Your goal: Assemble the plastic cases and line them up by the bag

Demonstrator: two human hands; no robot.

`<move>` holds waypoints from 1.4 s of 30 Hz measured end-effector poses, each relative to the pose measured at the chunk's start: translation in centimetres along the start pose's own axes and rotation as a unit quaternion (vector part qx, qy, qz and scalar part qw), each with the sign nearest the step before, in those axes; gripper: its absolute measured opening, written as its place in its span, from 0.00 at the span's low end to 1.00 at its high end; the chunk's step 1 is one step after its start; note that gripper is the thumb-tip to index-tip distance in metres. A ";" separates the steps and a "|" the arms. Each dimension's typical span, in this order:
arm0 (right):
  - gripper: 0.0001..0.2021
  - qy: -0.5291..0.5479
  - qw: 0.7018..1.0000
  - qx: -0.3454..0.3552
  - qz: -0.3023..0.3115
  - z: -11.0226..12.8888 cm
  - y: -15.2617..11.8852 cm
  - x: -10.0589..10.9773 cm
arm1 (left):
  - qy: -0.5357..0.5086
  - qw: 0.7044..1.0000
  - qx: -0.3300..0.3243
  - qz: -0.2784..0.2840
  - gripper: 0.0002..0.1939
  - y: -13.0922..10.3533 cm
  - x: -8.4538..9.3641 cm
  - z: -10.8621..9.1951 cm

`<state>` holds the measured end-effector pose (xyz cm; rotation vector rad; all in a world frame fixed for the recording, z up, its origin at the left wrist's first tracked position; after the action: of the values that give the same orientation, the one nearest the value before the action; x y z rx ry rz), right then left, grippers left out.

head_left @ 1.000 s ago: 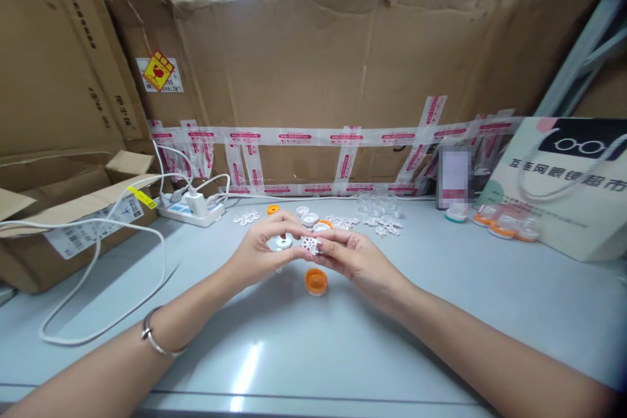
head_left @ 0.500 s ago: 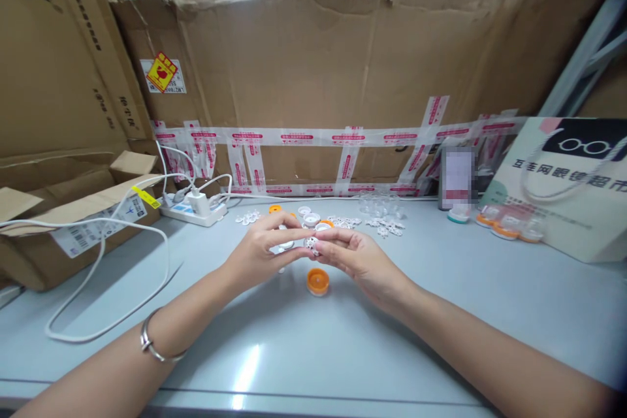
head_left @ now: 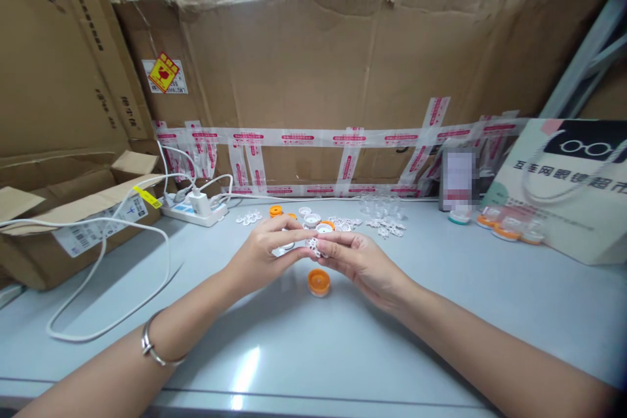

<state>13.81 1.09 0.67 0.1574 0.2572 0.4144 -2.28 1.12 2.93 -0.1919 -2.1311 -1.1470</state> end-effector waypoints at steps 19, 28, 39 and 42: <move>0.20 -0.074 0.997 0.017 0.006 0.3 -0.1 0.3 | -0.033 0.999 0.009 0.011 0.10 0.2 0.4 0.1; 0.19 -0.088 0.996 0.025 0.020 0.3 -0.1 0.2 | 0.054 0.997 -0.012 0.053 0.09 0.3 1.0 -0.2; 0.13 -0.016 0.999 0.040 0.001 -0.1 0.0 0.1 | -0.004 0.999 0.005 0.050 0.12 -0.1 0.2 -0.4; 0.14 0.013 0.999 0.032 -0.007 0.1 -0.1 0.1 | -0.075 0.995 0.036 0.048 0.16 -0.1 -0.1 -0.4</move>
<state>13.95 0.97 0.73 0.2132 0.2967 0.3953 -2.08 0.78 2.96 -0.3529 -2.2640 -1.0269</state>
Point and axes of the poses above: each hand's wrist, its own y-axis towards the middle knuckle, its own x-axis out of the back of the hand, z = x × y, the point moved 3 cm from there along y, towards the middle knuckle, and after that the axes turned 10 degrees about x, right-handed, at the moved point
